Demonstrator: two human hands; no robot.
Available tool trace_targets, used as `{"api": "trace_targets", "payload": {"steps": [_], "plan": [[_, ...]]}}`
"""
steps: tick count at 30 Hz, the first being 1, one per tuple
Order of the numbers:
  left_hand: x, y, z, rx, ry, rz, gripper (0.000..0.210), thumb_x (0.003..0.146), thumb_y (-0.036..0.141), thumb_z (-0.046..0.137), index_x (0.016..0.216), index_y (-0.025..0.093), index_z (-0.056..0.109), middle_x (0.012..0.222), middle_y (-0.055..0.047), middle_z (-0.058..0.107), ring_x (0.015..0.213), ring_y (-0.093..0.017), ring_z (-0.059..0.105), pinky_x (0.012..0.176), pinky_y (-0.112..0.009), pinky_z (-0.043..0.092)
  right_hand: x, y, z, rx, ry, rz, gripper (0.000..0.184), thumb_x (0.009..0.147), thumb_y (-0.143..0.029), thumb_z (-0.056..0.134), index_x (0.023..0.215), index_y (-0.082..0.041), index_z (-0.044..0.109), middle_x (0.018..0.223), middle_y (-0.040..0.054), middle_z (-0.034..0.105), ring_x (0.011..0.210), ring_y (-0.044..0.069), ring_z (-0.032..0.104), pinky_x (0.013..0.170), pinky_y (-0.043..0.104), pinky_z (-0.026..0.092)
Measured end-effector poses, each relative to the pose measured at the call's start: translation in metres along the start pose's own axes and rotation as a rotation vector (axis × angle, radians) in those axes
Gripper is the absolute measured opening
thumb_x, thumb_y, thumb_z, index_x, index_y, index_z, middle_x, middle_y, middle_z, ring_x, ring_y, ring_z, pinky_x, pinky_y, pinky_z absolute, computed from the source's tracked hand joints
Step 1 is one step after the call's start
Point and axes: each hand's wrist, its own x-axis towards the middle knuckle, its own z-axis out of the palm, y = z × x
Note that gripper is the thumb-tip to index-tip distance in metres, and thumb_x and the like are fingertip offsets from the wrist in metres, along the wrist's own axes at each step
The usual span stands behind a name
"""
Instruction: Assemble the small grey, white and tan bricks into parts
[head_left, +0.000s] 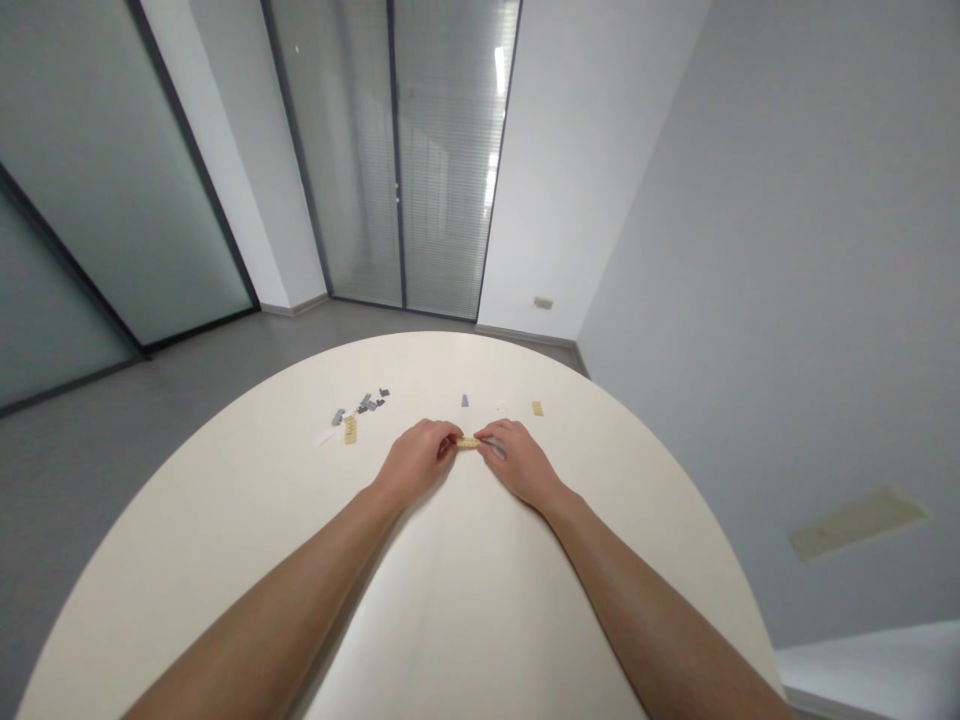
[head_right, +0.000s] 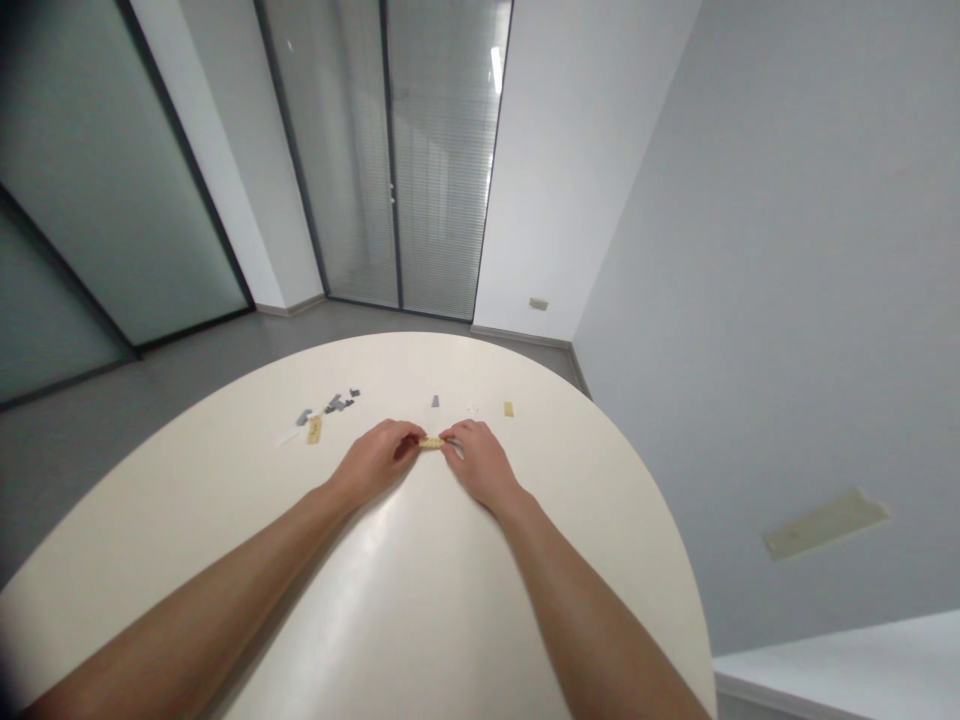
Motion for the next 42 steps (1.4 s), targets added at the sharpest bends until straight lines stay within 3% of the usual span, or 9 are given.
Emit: {"api": "trace_targets", "payload": {"steps": [10, 31, 42], "plan": [[-0.0004, -0.0003, -0.0008, 0.004, -0.007, 0.020, 0.023, 0.096, 0.034, 0.050, 0.098, 0.022, 0.069, 0.094, -0.005, 0.072, 0.091, -0.022, 0.062, 0.076, -0.032, 0.044, -0.0002, 0.0008, 0.0009, 0.011, 0.001, -0.002, 0.014, 0.091, -0.020, 0.064, 0.103, -0.021, 0.071, 0.105, 0.0062, 0.069, 0.104, 0.022, 0.058, 0.097, 0.038, 0.045], [-0.0007, 0.0014, -0.0015, 0.009, 0.001, 0.011, 0.017, 0.094, 0.026, 0.052, 0.097, 0.021, 0.068, 0.096, -0.006, 0.071, 0.091, -0.021, 0.062, 0.078, -0.032, 0.048, -0.0006, -0.0025, -0.0024, -0.003, -0.007, -0.008, 0.007, 0.093, -0.019, 0.060, 0.095, -0.020, 0.067, 0.099, 0.0053, 0.068, 0.100, 0.021, 0.058, 0.094, 0.036, 0.044], [-0.0005, -0.0054, 0.0045, -0.016, 0.011, 0.032, 0.025, 0.093, 0.019, 0.052, 0.113, 0.025, 0.065, 0.101, -0.004, 0.071, 0.096, -0.020, 0.063, 0.082, -0.031, 0.048, 0.0003, -0.0049, -0.0033, 0.013, -0.019, -0.009, 0.013, 0.098, -0.021, 0.055, 0.097, -0.018, 0.067, 0.098, 0.0063, 0.068, 0.099, 0.020, 0.058, 0.092, 0.034, 0.044]]}}
